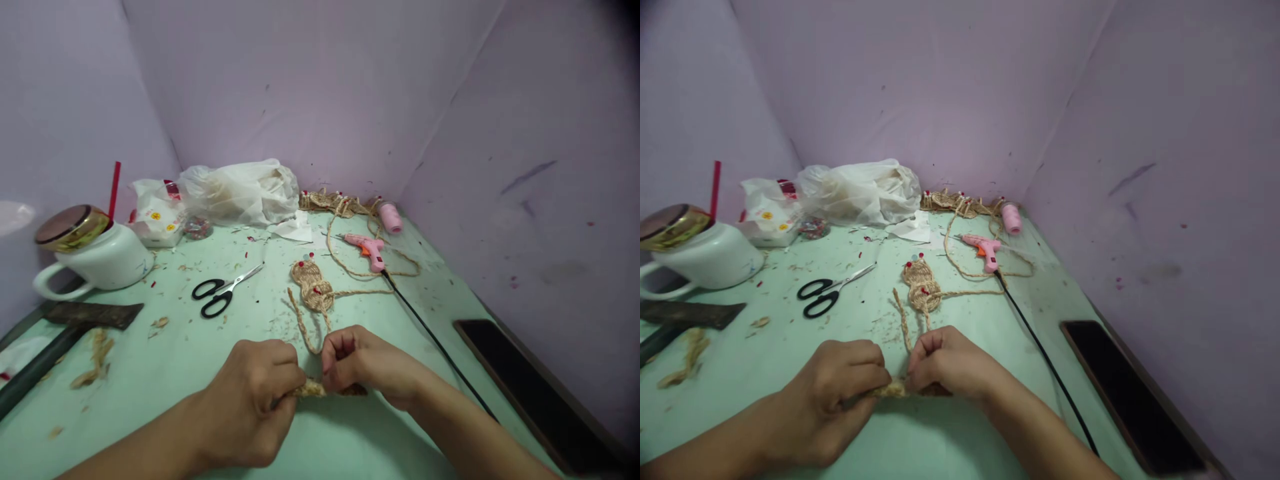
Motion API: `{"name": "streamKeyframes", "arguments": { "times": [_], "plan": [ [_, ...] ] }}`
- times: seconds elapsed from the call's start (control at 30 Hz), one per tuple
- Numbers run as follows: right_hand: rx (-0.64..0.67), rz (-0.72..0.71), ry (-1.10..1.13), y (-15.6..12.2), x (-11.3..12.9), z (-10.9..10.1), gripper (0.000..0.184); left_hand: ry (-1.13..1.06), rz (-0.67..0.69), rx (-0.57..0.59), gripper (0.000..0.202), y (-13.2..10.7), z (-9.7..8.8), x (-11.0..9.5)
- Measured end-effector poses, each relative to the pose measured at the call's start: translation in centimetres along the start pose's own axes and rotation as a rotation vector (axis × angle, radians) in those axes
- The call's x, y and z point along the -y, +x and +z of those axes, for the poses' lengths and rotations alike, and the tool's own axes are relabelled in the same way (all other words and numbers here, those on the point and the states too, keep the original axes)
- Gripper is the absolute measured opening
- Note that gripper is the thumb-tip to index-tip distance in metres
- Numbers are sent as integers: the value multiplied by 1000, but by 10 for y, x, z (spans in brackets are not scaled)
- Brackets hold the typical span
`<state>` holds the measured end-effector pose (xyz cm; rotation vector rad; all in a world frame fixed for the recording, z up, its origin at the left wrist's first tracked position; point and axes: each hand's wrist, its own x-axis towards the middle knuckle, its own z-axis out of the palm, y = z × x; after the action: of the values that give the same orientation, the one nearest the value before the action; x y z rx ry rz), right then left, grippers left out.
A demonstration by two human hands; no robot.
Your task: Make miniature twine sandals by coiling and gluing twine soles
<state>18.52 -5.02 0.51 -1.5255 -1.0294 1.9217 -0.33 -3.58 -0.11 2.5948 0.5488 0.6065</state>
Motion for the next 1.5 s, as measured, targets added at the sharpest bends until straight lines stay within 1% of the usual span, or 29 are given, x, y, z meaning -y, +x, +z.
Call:
{"name": "streamKeyframes", "arguments": {
  "times": [0.13,0.27,0.4,0.5,0.57,0.63,0.7,0.73,0.77,0.83,0.9,0.93,0.97,1.03,1.1,1.17,1.3,1.4,1.47,1.5],
  "plan": [
    [-7,29,-10,7,0,-3,12,-53,-38,1,17,-1,2,3],
    [-56,-7,-97,14,-5,-12,9,-149,-143,19,15,0,4,6],
    [-209,-127,-226,10,-15,-31,10,-188,-210,-1,16,2,2,7],
    [-323,-196,-302,-1,-21,-49,8,-196,-238,13,17,4,0,6],
    [-432,-271,-394,-10,-23,-56,4,-193,-244,24,16,4,0,6],
    [-556,-364,-485,-17,-25,-57,14,-190,-243,20,16,3,1,6],
    [-631,-445,-479,-21,-25,-52,24,-184,-251,14,16,3,2,7],
    [-632,-473,-426,-21,-25,-48,28,-182,-266,15,16,3,2,8],
    [-601,-484,-341,-21,-25,-44,30,-182,-291,18,16,4,2,8],
    [-473,-447,-96,-18,-23,-36,30,-196,-368,27,15,5,2,11],
    [-337,-383,165,-13,-22,-31,25,-229,-450,36,15,7,0,14],
    [-292,-364,266,-11,-21,-29,24,-249,-480,37,15,8,-1,15],
    [-264,-355,336,-9,-21,-28,25,-267,-499,37,16,8,-2,16],
    [-251,-360,387,-5,-20,-27,28,-284,-517,36,18,9,-3,17],
    [-288,-383,363,-1,-21,-25,28,-285,-523,37,18,9,-3,16],
    [-353,-424,324,1,-24,-24,28,-274,-522,40,18,9,-3,16],
    [-454,-498,213,4,-29,-24,29,-246,-501,52,18,10,-2,14],
    [-512,-534,102,3,-32,-26,34,-249,-491,46,17,10,-1,15],
    [-606,-597,45,1,-33,-27,41,-273,-499,38,16,10,-1,16],
    [-679,-626,16,0,-33,-28,44,-296,-504,33,15,10,-1,16]
  ]
}}
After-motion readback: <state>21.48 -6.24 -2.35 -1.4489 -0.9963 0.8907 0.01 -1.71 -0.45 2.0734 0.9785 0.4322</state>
